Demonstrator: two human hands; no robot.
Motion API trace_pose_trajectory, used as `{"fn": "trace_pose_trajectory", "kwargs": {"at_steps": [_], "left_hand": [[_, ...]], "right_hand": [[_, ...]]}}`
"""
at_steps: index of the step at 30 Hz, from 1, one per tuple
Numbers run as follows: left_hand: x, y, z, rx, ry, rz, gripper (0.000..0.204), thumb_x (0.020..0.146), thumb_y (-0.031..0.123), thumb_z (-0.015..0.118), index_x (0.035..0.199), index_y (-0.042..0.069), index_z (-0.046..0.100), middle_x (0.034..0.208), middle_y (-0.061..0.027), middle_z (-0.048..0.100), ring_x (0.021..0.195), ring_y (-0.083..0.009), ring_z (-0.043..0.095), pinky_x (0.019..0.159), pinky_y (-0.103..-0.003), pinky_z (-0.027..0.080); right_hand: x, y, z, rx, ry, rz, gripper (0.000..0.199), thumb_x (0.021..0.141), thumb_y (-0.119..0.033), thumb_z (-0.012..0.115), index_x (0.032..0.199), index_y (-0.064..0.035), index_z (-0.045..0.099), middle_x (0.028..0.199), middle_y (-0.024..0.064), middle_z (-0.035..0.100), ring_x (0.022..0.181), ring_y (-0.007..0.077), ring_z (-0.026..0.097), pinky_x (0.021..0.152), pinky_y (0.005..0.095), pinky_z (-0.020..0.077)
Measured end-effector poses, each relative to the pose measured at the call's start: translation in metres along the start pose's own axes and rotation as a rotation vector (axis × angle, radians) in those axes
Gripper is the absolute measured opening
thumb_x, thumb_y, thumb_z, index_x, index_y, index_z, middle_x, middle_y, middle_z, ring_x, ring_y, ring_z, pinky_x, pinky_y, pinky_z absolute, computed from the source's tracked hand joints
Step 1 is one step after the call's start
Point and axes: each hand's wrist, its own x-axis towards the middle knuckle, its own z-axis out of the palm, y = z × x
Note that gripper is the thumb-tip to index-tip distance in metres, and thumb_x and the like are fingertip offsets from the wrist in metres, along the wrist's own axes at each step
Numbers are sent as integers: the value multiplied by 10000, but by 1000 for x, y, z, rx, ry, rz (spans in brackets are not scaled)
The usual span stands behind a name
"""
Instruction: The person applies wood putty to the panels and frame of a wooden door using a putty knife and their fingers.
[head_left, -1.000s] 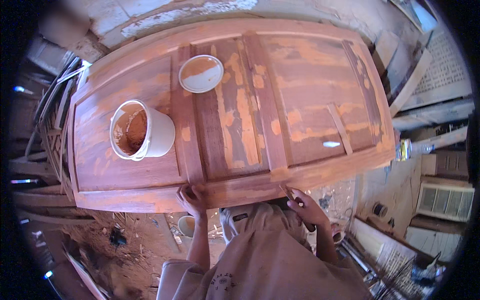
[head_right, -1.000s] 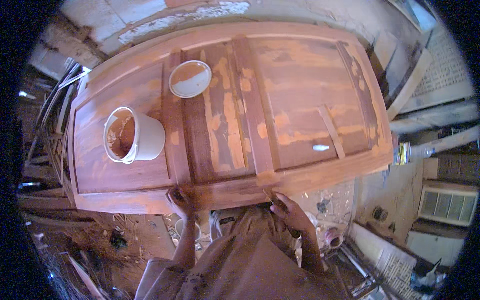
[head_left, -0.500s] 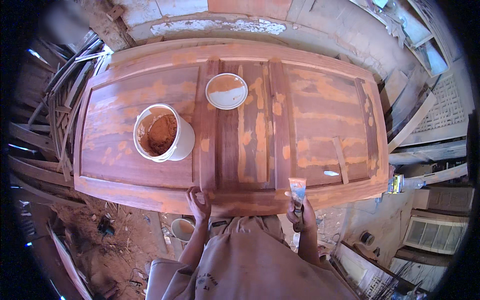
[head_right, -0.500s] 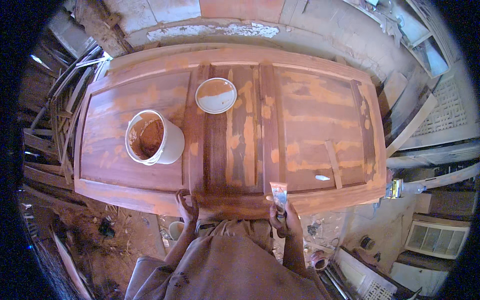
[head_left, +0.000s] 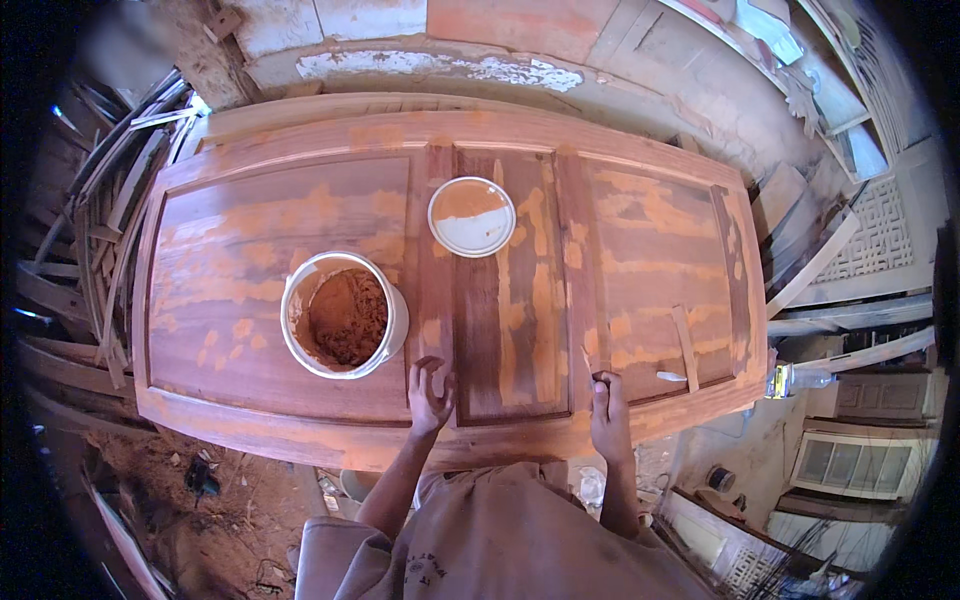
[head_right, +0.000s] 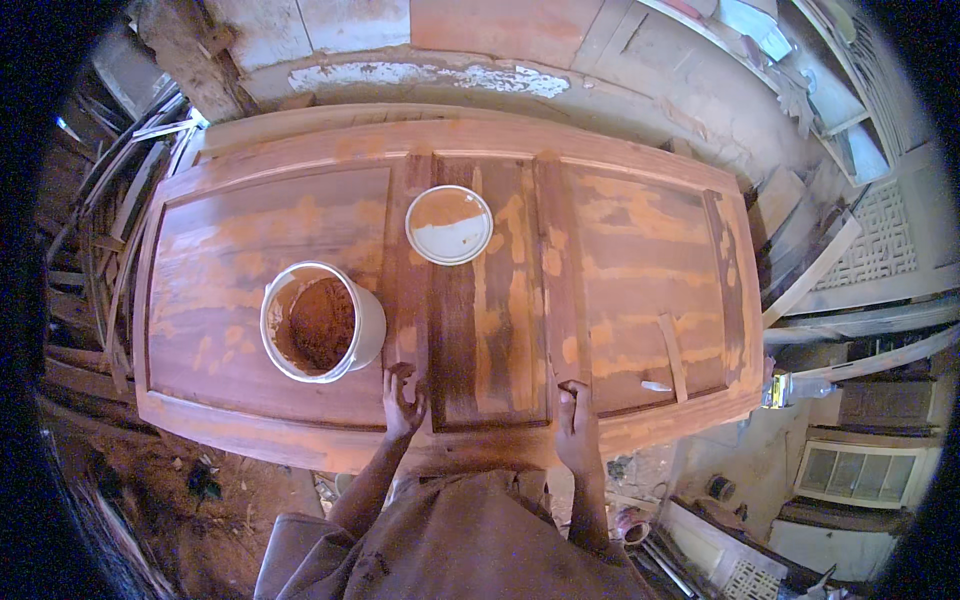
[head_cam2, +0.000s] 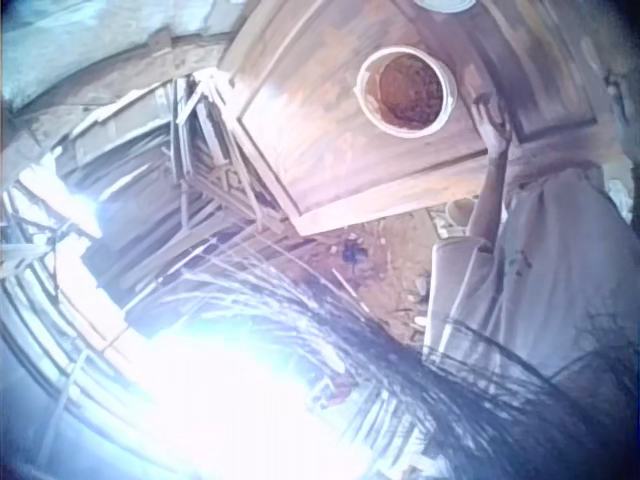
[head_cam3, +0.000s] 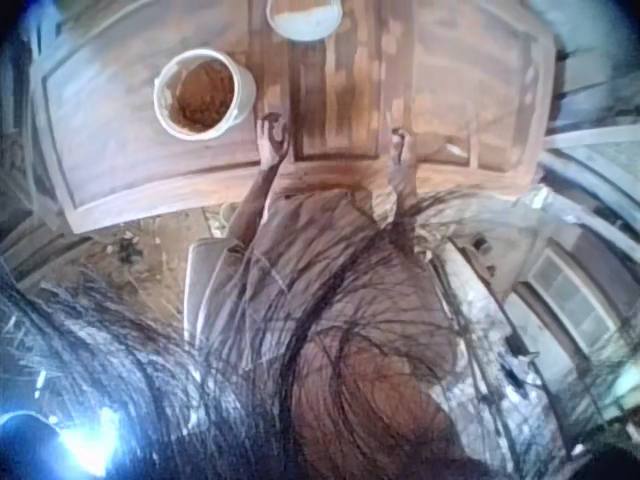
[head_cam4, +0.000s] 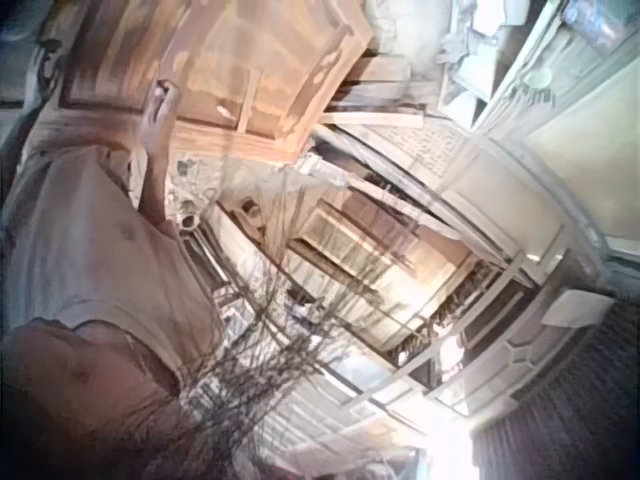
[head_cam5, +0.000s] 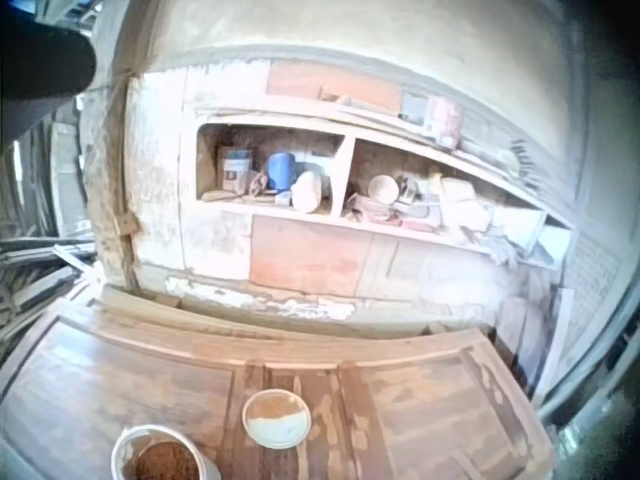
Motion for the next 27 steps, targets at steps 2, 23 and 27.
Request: {"fn": "trace_pose_trajectory", "kwargs": {"at_steps": [2, 23, 27], "left_hand": [[16, -3, 9, -5, -16, -12, 313, 833, 69, 668, 1116, -1, 554, 1095, -217, 559, 1023, -394, 557, 863, -458, 479], [110, -23, 50, 299, -169, 85, 460, 860, 203, 670, 1243, -9, 528, 1322, -180, 527, 1267, -350, 486, 1054, -457, 417], [110, -15, 54, 386, -229, 60, 479, 872, 213, 654, 1278, 13, 497, 1356, -171, 512, 1257, -363, 489, 1041, -459, 423]], "right_hand": [[1, -7, 14, 84, 13, 41, 214, 1037, -205, 445, 1157, -33, 484, 832, 58, 547, 738, 121, 504, 661, 291, 429], [28, -5, 15, 1073, 70, 492, 162, 953, -216, 567, 1060, -101, 528, 793, 37, 555, 646, 164, 557, 575, 309, 474], [34, 8, 6, 1160, 15, 566, 292, 985, -363, 487, 1082, -92, 537, 841, 49, 580, 694, 172, 540, 663, 315, 453]]}}
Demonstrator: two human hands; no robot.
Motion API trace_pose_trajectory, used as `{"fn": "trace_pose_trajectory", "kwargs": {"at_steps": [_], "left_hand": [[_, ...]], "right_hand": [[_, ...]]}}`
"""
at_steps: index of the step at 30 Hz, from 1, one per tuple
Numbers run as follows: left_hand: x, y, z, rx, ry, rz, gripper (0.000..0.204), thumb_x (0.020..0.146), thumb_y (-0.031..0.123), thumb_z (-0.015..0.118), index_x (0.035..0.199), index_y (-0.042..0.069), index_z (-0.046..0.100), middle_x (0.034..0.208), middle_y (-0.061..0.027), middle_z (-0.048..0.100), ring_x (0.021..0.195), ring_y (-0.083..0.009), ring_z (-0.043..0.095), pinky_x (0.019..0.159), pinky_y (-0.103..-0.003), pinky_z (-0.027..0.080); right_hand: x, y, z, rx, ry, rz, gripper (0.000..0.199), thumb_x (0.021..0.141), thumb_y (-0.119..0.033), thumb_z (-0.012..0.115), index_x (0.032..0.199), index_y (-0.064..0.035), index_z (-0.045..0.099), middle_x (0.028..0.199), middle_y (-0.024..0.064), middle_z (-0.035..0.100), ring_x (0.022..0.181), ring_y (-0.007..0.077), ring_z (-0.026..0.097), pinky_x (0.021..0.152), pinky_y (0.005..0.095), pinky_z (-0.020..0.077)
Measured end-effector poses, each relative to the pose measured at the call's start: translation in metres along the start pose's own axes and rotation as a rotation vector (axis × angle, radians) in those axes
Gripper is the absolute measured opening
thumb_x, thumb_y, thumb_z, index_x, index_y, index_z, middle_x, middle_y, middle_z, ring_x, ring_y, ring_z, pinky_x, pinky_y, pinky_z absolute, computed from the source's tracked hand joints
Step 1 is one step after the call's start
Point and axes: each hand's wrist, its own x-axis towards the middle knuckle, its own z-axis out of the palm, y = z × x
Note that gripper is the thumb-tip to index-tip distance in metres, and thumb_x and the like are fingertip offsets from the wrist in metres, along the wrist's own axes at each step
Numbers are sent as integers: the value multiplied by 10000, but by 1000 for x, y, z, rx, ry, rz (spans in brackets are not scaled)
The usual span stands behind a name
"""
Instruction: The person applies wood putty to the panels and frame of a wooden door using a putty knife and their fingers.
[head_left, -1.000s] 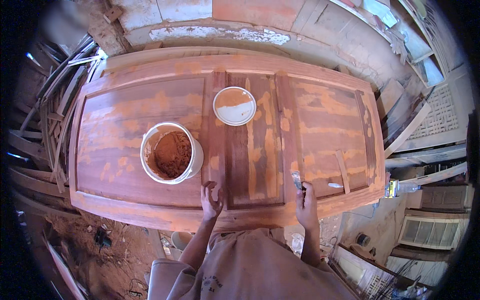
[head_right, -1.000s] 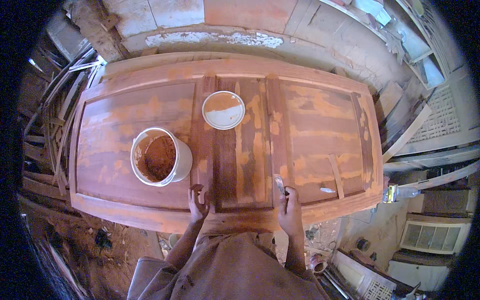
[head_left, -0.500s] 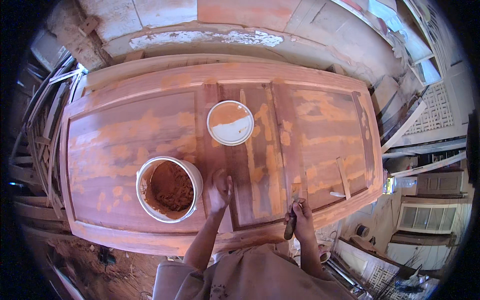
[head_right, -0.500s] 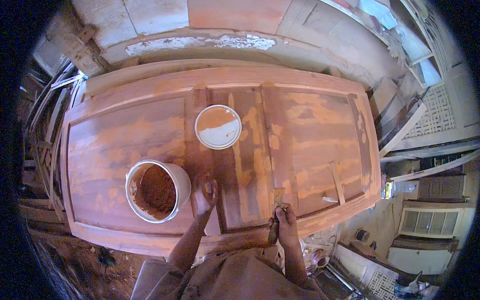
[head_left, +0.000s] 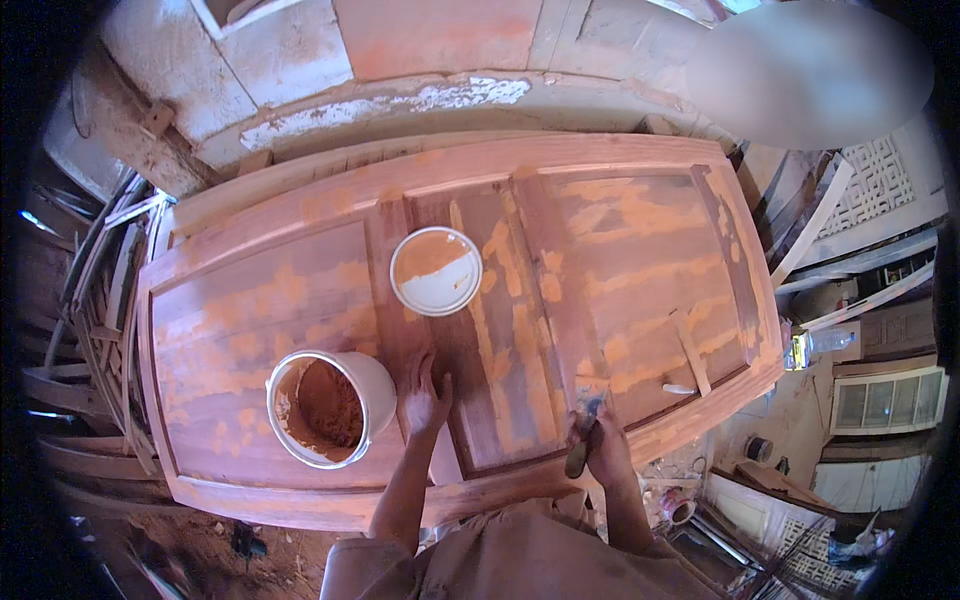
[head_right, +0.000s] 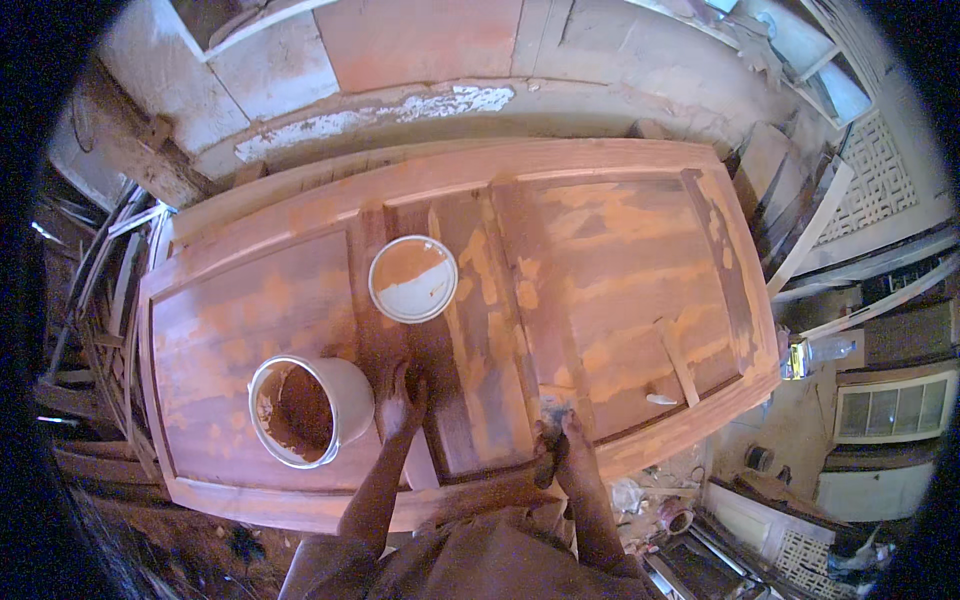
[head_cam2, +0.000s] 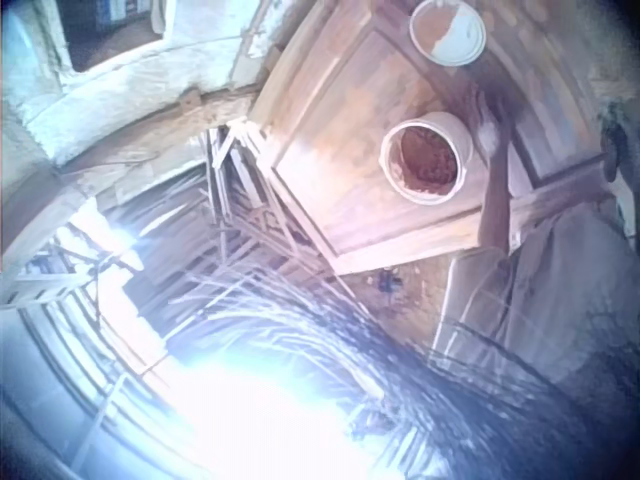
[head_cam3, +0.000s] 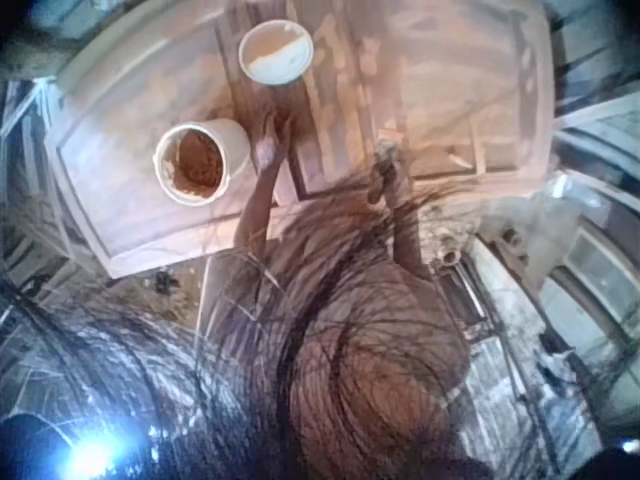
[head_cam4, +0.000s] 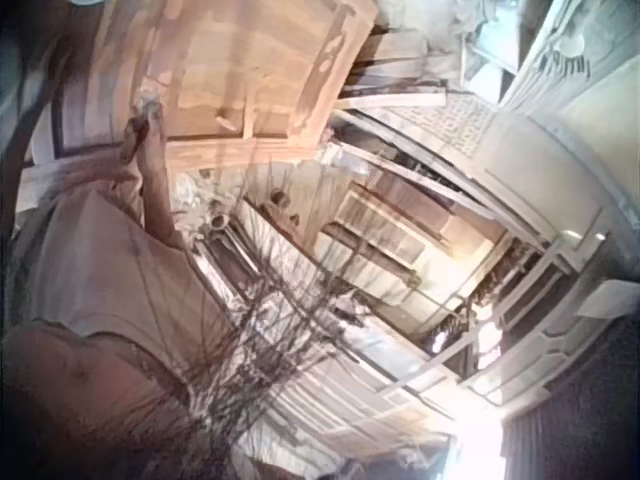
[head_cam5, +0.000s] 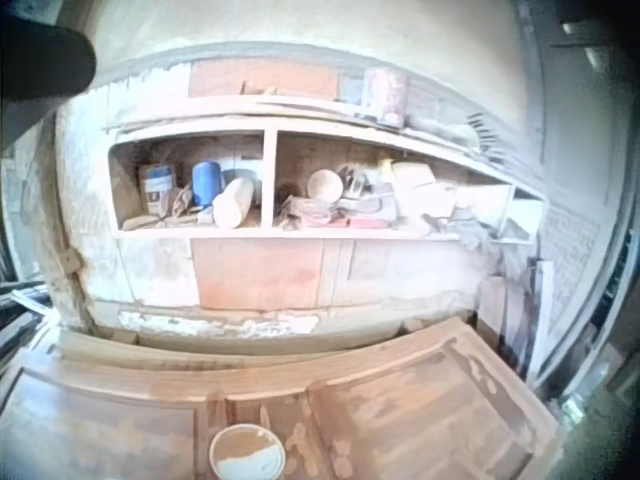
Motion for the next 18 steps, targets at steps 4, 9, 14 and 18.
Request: {"fn": "trace_pose_trajectory", "kwargs": {"at_steps": [4, 9, 14, 18], "left_hand": [[-12, -14, 22, 13, -25, -72, 500, 851, 188, 666, 1282, 12, 485, 1363, -174, 492, 1273, -363, 464, 1057, -469, 397], [-16, -8, 47, 66, 129, -83, 449, 847, 134, 662, 1236, -3, 485, 1303, -233, 487, 1213, -436, 459, 1032, -520, 376], [-2, 17, 49, 38, 214, -160, 459, 850, 150, 668, 1243, -4, 487, 1303, -224, 482, 1229, -412, 454, 1039, -509, 376], [-10, -1, 62, 2, 235, -260, 471, 860, 199, 680, 1261, 23, 507, 1316, -229, 505, 1233, -416, 475, 1010, -490, 428]], "right_hand": [[10, -18, -18, 61, -89, 18, 392, 991, -445, 448, 1094, -79, 541, 881, 51, 594, 706, 174, 528, 689, 328, 441], [14, -38, -63, 247, -59, -23, 408, 974, -494, 476, 1087, -110, 549, 931, 48, 597, 715, 172, 517, 696, 350, 431], [23, -62, -107, 295, -2, -84, 373, 970, -485, 498, 1073, -131, 557, 950, 30, 586, 721, 164, 515, 702, 374, 434], [30, -77, -118, 457, -19, -88, 330, 1003, -442, 458, 1063, -135, 561, 940, 22, 570, 724, 142, 495, 662, 360, 436]]}}
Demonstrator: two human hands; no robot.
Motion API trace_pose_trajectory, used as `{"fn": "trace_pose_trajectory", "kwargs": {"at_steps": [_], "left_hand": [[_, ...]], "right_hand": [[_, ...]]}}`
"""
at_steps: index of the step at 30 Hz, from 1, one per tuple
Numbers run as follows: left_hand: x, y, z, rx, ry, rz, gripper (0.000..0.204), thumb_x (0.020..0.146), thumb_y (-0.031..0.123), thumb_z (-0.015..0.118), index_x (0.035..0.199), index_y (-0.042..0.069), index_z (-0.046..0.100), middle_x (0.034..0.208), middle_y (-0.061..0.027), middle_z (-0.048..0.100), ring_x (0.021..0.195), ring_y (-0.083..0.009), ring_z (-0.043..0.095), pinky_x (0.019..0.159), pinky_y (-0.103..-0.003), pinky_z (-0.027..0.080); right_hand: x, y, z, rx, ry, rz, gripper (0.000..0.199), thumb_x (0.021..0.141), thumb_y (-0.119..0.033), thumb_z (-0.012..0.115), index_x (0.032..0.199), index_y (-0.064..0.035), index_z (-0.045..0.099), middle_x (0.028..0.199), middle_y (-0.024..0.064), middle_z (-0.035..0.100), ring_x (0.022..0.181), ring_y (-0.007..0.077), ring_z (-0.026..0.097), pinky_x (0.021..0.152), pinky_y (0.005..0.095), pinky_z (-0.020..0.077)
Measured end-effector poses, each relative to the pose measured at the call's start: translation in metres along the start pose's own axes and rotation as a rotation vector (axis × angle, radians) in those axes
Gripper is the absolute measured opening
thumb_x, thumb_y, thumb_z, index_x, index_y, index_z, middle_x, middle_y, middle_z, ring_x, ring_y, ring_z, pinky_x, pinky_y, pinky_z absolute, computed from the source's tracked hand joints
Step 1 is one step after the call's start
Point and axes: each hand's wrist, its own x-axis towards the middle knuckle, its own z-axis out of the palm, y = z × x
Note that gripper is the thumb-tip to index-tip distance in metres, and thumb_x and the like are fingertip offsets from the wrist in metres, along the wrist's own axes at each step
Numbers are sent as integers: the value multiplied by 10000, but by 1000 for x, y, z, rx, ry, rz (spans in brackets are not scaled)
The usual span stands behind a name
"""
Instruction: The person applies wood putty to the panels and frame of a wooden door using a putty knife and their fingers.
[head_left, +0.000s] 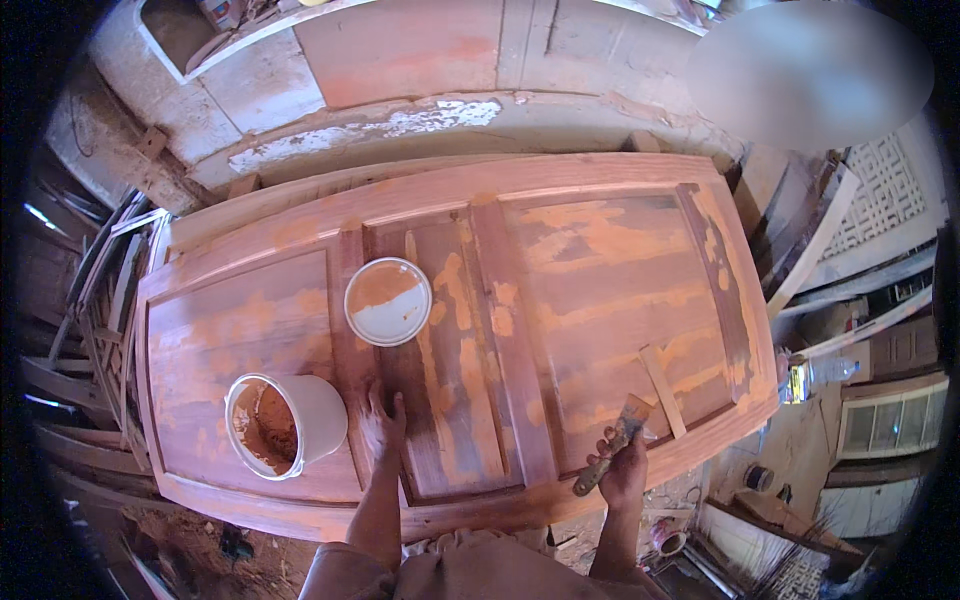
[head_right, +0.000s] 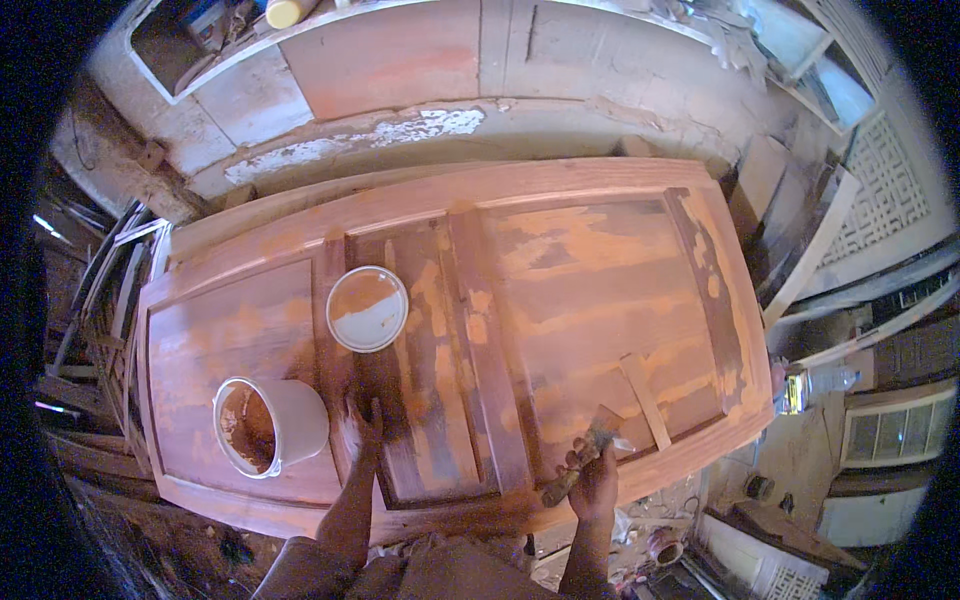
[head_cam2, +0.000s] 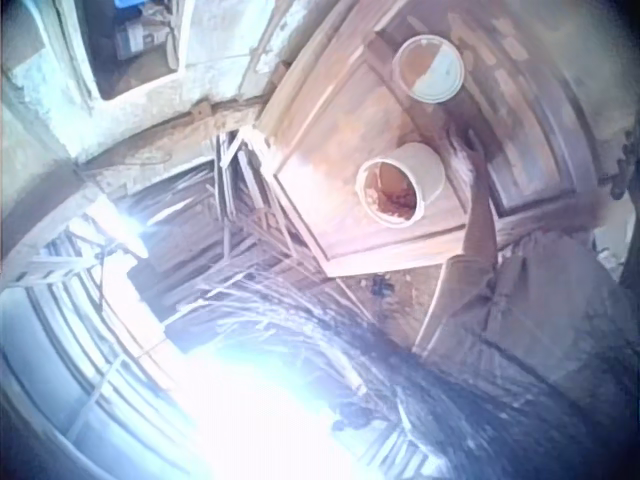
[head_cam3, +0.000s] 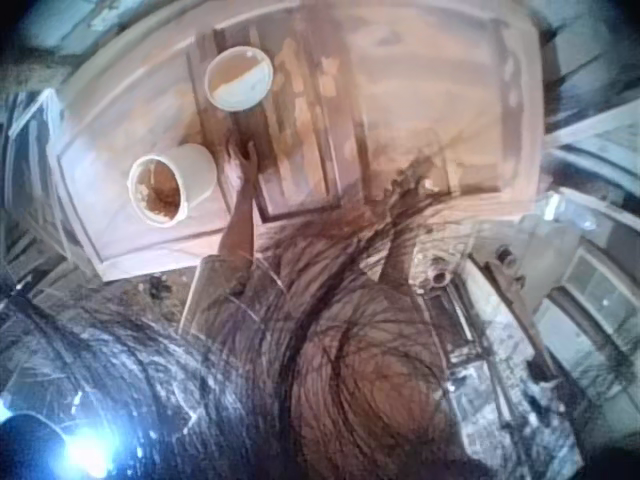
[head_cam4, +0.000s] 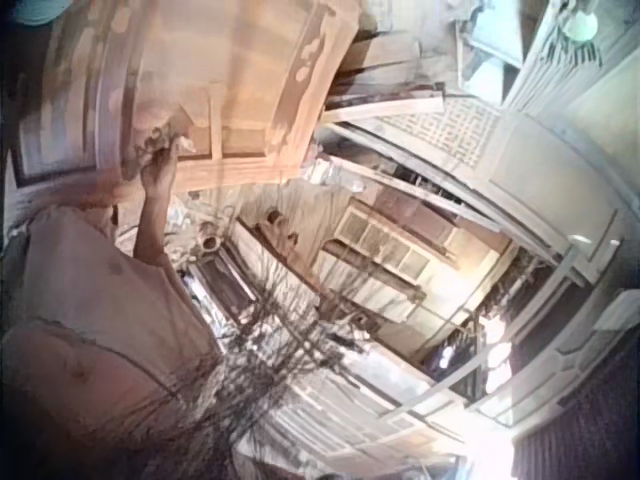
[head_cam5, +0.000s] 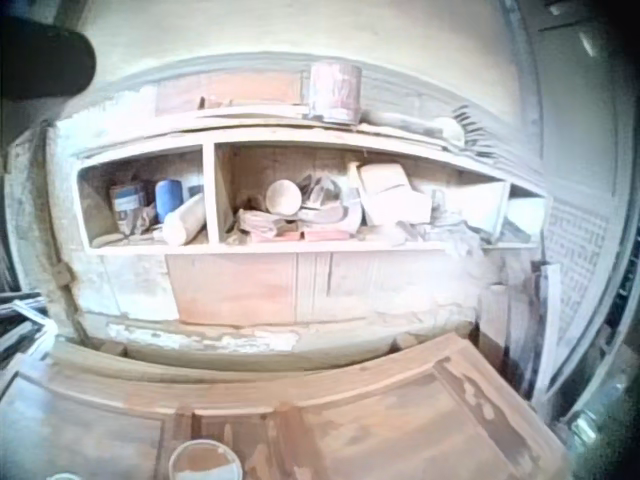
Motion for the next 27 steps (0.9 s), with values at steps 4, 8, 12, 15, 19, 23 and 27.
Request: {"fn": "trace_pose_trajectory", "kwargs": {"at_steps": [4, 8, 12, 15, 19, 23, 27], "left_hand": [[4, 17, -14, 37, -77, -102, 434, 883, 200, 656, 1267, 48, 523, 1317, -227, 530, 1226, -414, 502, 988, -484, 458], [2, -2, -4, 122, 35, -67, 377, 911, 157, 609, 1260, 43, 523, 1302, -218, 539, 1201, -410, 521, 993, -481, 455], [0, -13, 8, 99, 65, -112, 284, 934, 93, 540, 1211, 35, 554, 1263, -212, 562, 1192, -412, 521, 991, -473, 452], [-7, -21, 11, 41, 87, -114, 268, 938, 97, 531, 1199, 46, 567, 1248, -210, 573, 1194, -408, 516, 991, -483, 444], [-2, 3, -24, -84, 217, -9, 309, 958, 156, 487, 1215, 35, 609, 1243, -176, 598, 1153, -359, 551, 997, -428, 437], [9, 10, -46, -63, -10, 20, 440, 943, 273, 554, 1315, 40, 528, 1259, -206, 582, 1160, -375, 547, 993, -444, 448], [11, 21, -52, -90, -103, -143, 492, 913, 280, 598, 1334, 50, 488, 1307, -210, 540, 1220, -395, 503, 1034, -463, 418]], "right_hand": [[16, 9, 1, 5, -5, 11, 312, 1018, -428, 428, 1046, -144, 554, 919, 24, 559, 704, 133, 493, 643, 326, 442], [31, 30, 8, -2, -50, 49, 304, 1015, -433, 439, 1072, -158, 554, 930, 21, 569, 691, 128, 497, 622, 326, 458], [41, 51, 17, -3, -86, 98, 307, 1009, -435, 454, 1084, -155, 557, 923, 26, 577, 702, 133, 503, 615, 317, 452], [45, 67, 17, -123, -127, 146, 331, 994, -435, 477, 1071, -122, 556, 923, 24, 572, 700, 134, 509, 621, 301, 455], [48, 74, 13, -266, -180, 183, 335, 992, -430, 483, 1097, -117, 537, 933, 23, 566, 702, 130, 502, 636, 289, 460], [38, 58, 26, -295, -205, 144, 317, 1008, -366, 483, 1163, -89, 476, 966, 36, 544, 742, 122, 513, 668, 286, 483], [21, 49, 17, -337, -258, 75, 280, 1046, -301, 412, 1150, -42, 429, 1027, 62, 502, 757, 124, 491, 643, 301, 496]]}}
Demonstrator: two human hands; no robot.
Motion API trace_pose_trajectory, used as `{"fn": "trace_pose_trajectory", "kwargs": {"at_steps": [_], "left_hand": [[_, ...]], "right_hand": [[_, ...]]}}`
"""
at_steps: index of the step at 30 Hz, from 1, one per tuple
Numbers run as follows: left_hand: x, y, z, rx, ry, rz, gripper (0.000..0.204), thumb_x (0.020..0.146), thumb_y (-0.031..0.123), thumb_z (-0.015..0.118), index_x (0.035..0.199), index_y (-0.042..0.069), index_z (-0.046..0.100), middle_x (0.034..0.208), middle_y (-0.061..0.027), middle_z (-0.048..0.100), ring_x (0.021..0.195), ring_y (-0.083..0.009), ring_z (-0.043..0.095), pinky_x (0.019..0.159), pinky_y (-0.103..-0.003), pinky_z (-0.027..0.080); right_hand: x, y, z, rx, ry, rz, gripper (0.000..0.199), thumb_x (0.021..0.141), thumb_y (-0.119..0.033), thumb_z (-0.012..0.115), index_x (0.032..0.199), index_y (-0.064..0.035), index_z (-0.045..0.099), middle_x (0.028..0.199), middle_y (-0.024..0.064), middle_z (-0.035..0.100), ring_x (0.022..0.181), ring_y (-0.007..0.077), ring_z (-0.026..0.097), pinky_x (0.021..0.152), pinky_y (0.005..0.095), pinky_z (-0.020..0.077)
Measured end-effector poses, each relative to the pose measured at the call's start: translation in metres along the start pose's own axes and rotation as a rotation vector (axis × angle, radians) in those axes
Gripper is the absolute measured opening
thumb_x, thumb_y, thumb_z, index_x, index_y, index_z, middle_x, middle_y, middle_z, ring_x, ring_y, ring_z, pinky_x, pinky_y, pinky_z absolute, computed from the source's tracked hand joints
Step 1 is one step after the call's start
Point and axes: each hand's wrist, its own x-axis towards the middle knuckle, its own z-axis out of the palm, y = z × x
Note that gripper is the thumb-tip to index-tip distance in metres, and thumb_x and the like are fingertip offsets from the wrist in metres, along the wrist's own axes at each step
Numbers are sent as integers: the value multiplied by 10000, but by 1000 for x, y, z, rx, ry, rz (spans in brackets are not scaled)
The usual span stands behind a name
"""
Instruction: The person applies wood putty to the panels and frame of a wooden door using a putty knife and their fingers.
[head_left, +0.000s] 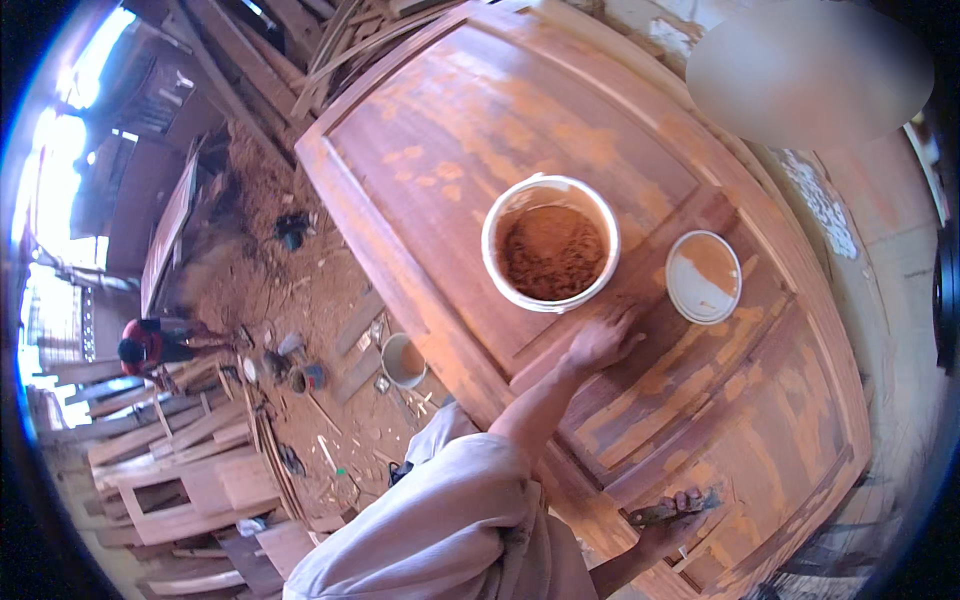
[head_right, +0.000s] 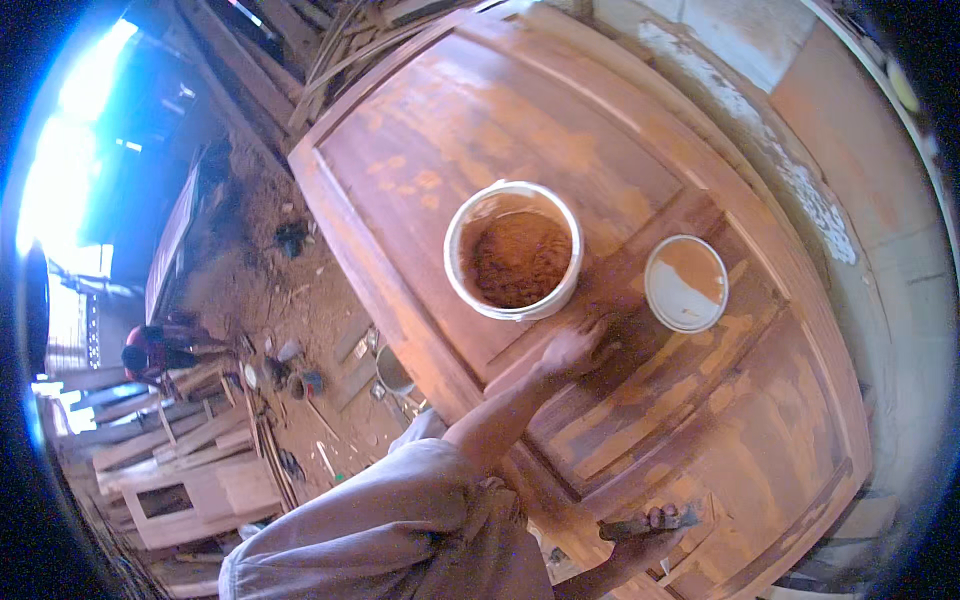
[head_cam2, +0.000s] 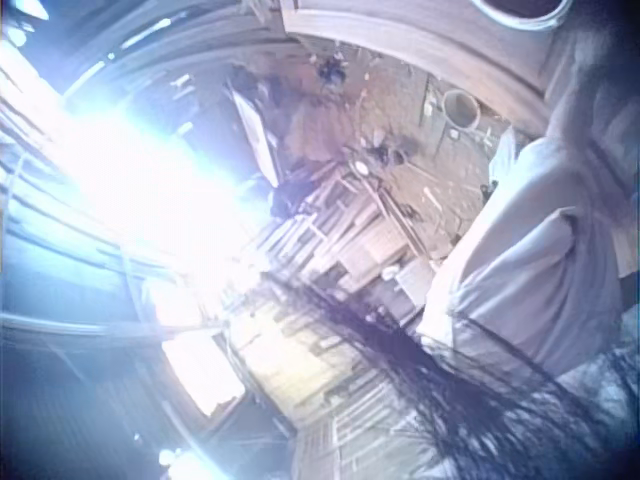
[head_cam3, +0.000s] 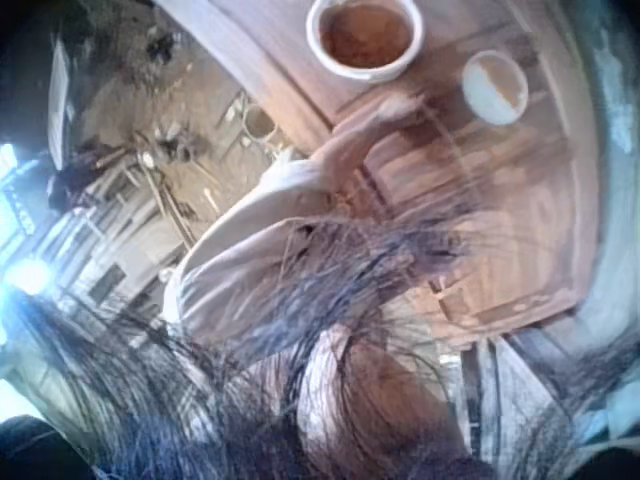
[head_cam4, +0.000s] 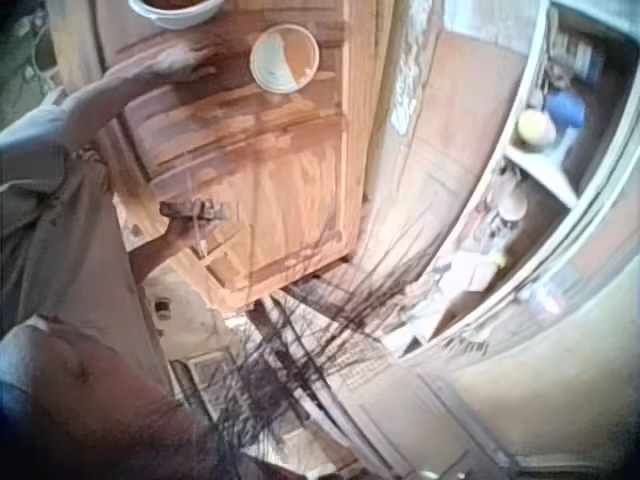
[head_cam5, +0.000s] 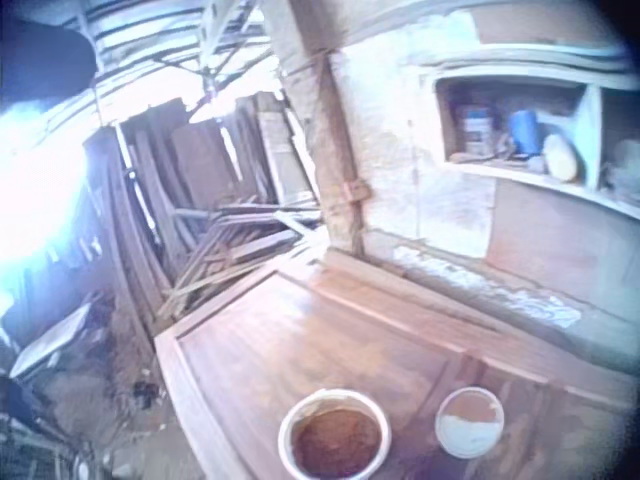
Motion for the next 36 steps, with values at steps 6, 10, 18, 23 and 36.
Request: {"fn": "trace_pose_trajectory", "kwargs": {"at_steps": [6, 10, 18, 23, 36], "left_hand": [[-12, -18, -5, -116, 81, 71, 537, 932, 407, 561, 1310, 34, 483, 1299, -257, 525, 1083, -447, 568, 945, -506, 466], [-9, -26, -5, -351, -12, 121, 614, 930, 377, 569, 1371, -16, 399, 1368, -319, 421, 1149, -460, 523, 1010, -516, 413], [-161, -97, -135, -540, -87, 501, 500, 918, 302, 621, 1272, -29, 499, 1293, -265, 489, 1183, -424, 506, 1011, -455, 433], [-284, -234, -268, -494, -147, 211, 389, 828, 139, 697, 1183, 24, 589, 1183, -182, 604, 1104, -344, 583, 932, -411, 479], [-311, -451, -337, -1146, 664, -1101, 522, 1004, 401, 473, 1280, -41, 443, 1120, -175, 577, 999, -268, 610, 863, -360, 504]], "right_hand": [[-35, 22, -23, -98, -102, 131, 281, 1034, -326, 431, 1045, -52, 490, 890, 34, 539, 536, 42, 408, 413, 158, 384], [-103, 69, 67, 11, 171, -35, 287, 1041, -325, 419, 1052, -44, 478, 849, 33, 499, 530, 31, 384, 346, 169, 338], [-189, 218, 92, -189, 2, 247, 302, 1023, -341, 442, 1101, -55, 499, 790, -35, 484, 512, 19, 374, 375, 173, 305], [-220, 317, 182, -377, 35, 503, 284, 1016, -387, 466, 1155, -140, 485, 771, -27, 501, 470, 30, 388, 371, 196, 329], [-230, 364, 209, -590, -234, 536, 421, 1026, -286, 409, 1402, -95, 395, 803, 66, 541, 444, 93, 468, 371, 258, 434]]}}
